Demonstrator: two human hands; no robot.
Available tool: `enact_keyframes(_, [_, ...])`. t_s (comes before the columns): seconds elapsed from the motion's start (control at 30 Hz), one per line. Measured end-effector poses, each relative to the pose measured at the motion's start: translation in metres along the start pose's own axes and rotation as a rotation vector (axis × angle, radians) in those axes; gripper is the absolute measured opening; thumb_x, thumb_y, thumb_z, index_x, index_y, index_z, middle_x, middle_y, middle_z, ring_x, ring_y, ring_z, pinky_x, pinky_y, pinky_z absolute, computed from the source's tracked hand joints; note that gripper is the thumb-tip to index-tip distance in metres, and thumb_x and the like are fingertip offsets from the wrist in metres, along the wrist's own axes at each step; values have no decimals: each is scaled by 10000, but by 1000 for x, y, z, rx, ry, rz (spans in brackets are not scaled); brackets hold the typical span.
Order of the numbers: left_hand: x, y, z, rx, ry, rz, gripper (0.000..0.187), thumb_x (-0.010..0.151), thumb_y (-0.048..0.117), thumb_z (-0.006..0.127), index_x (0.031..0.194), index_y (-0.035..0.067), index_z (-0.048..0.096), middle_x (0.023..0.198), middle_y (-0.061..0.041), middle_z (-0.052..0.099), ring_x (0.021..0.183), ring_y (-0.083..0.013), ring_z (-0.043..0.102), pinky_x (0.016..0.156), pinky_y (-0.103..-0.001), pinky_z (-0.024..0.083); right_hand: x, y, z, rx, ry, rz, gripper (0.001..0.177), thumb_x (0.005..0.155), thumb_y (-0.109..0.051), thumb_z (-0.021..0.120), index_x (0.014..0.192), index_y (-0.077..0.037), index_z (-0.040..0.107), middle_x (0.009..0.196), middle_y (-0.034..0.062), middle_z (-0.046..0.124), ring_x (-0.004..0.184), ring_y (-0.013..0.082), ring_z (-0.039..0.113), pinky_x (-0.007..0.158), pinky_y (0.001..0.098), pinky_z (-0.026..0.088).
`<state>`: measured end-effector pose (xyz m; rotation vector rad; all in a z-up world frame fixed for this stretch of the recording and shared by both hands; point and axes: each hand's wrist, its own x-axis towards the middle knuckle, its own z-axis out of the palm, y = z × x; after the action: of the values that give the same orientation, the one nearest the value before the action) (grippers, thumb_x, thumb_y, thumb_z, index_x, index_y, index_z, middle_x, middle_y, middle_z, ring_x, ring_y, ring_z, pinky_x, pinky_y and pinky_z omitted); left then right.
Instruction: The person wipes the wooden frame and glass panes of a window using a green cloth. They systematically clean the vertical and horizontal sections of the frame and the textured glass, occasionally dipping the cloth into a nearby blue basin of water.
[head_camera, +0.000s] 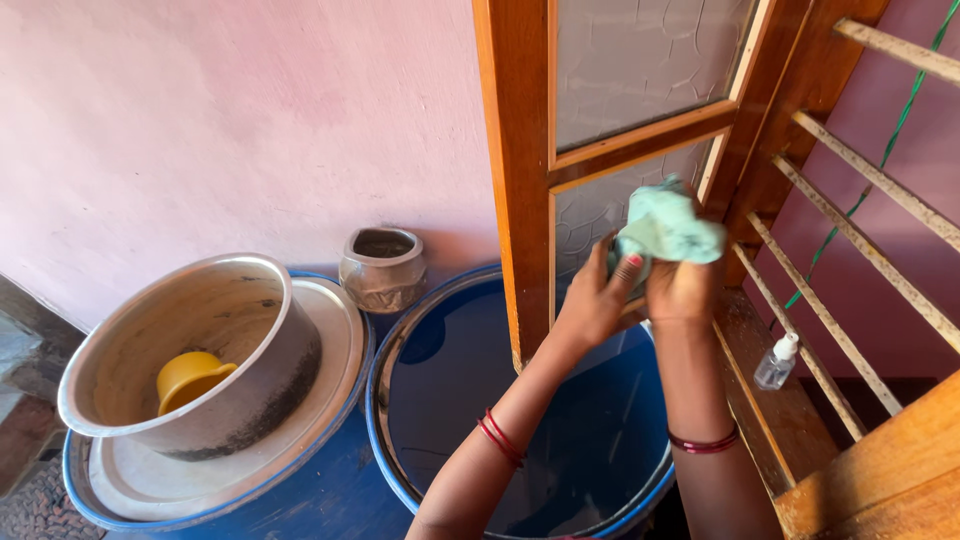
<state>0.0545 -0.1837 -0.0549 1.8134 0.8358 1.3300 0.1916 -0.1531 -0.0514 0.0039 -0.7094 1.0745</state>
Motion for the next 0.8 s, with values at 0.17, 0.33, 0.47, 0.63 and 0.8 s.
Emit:
enact_keyframes(0.17, [13, -1, -2, -658, -29, -49, 591, 1049, 362, 604, 1504, 27, 431, 1378, -137, 595, 1257, -177, 572, 1059, -305, 463, -29, 11, 32, -755, -263, -413, 121, 962, 4, 650, 1030, -86, 694, 1424, 102, 597, 1398, 247, 547, 1213, 408, 456])
enact_keyframes(0.33, [5, 57, -37, -232, 230, 354, 388, 990, 129, 693, 1337, -5, 582, 1213, -134, 657, 1120, -186, 626, 977, -332, 535, -31, -18, 41, -837, -430, -392, 288, 860, 60, 571, 1079, -52, 720, 1469, 100, 556, 1477, 255, 486, 1250, 413, 415])
enact_keyframes(0.47, [14, 98, -80, -168, 486, 463, 377, 991, 37, 641, 1355, 8, 548, 1223, -123, 653, 1138, -186, 622, 1014, -341, 530, -32, -21, 38, -736, -324, -266, 252, 932, 43, 600, 1137, -46, 715, 1407, 100, 585, 1306, 223, 599, 1153, 381, 505])
enact_keyframes(0.63, [49, 90, -123, 27, 652, 601, 479, 957, 16, 576, 1430, 20, 498, 1406, -158, 562, 1304, -221, 556, 1159, -368, 445, -25, -19, 47, -865, -337, -222, 199, 968, 51, 590, 1122, 1, 705, 1372, 103, 573, 1226, 195, 644, 1099, 345, 535])
enact_keyframes(0.8, [74, 50, -125, -311, 438, 302, 504, 1022, 97, 515, 1512, 22, 423, 1404, -163, 580, 1271, -229, 569, 1110, -359, 455, -22, -11, 65, -951, -377, -222, 205, 976, 29, 595, 1142, 11, 714, 1372, 101, 557, 1254, 188, 607, 1098, 358, 526])
